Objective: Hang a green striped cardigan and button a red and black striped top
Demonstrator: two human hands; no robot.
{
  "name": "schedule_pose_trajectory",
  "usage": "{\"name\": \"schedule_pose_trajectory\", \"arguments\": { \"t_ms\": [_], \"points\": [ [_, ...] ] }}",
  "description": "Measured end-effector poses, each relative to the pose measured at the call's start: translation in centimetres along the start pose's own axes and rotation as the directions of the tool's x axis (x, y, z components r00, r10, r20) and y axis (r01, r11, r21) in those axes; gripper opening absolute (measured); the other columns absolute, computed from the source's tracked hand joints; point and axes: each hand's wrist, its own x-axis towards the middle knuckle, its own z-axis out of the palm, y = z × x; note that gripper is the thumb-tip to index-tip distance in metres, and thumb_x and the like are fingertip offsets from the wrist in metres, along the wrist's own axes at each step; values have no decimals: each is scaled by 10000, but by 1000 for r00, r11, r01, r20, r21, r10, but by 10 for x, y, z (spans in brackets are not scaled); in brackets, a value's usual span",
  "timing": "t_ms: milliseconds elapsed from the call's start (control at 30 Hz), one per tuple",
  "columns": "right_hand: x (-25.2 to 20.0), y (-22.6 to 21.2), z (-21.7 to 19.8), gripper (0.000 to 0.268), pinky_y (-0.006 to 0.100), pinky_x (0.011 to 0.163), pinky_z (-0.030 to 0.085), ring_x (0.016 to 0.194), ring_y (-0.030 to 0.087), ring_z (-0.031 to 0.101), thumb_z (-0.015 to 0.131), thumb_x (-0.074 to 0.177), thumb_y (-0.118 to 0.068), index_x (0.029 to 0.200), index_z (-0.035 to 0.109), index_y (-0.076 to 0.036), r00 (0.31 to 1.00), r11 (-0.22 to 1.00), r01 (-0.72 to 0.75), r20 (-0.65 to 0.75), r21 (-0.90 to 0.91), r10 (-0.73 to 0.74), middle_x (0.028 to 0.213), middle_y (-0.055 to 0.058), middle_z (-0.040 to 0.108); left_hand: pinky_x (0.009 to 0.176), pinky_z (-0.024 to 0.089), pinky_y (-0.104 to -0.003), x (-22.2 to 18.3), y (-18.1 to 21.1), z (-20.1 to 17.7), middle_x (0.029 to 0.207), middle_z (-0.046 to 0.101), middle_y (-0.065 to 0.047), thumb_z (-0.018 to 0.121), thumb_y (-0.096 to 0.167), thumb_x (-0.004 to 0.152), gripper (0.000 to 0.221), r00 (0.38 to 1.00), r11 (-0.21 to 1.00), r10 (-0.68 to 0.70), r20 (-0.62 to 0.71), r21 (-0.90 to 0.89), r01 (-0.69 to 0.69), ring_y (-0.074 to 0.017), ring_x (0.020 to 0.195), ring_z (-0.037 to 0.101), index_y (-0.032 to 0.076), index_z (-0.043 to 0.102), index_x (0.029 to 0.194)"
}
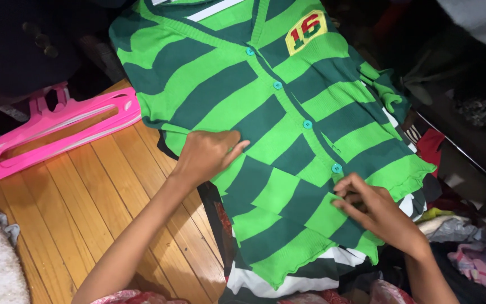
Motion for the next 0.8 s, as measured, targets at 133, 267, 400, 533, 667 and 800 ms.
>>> {"name": "schedule_pose_trajectory", "arguments": {
  "t_ms": [133,267,400,533,667,800],
  "points": [
    [1,3,-3,286,294,803,658,902,149,811,676,917,-268,1173,589,-174,985,982,158,85,-104,-149,1146,14,766,358,301,-236,0,11,-2,522,460,70,536,459,1094,433,998,994,58,-5,88,-57,-71,383,384,155,591,790],
    [3,6,-4,288,236,684,673,890,118,773,734,869,-216,1149,672,-189,974,964,219,-32,-153,-226,1058,-20,764,380,295,-227,-4,14,8,591,484,51,726,331,1041,331,992,998,42,-120,50,-36,-68,427,375,155,531,839],
    [1,-10,0,526,213,409,652,730,127,718,729,850,-461,1249,591,-148,935,816,-12,-296,-578,-196,1189,25,558,447,456,-154,2,29,8,1165,623,-143,822,355,954,411,958,932,-152,-243,288,221,-74,602,554,109,577,1173],
    [8,-33,13,649,534,1032,514,1312,334,536,700,872,-352,1418,488,-72,866,819,238,-266,-523,-422,1505,166,434,1153,427,-432,1,54,3,1467,543,-82,612,551,1000,592,987,961,-107,-121,242,134,-226,1350,520,112,507,1383],
    [27,-28,38,821,522,1265,161,1558,310,142,438,970,-534,1626,140,-140,866,728,260,-180,-634,-466,1709,125,94,1284,220,-493,-5,69,1,1678,289,-90,328,655,1042,752,994,995,-78,71,65,74,-279,1562,281,152,307,1600],
    [41,-25,53,845,531,1244,182,1531,407,223,553,918,-577,1603,310,-146,903,636,156,-152,-756,-402,1666,208,247,1260,203,-536,-10,68,15,1578,463,-122,461,600,996,702,993,997,-51,-106,-69,44,-312,1493,404,152,465,1537]
  ]
}}
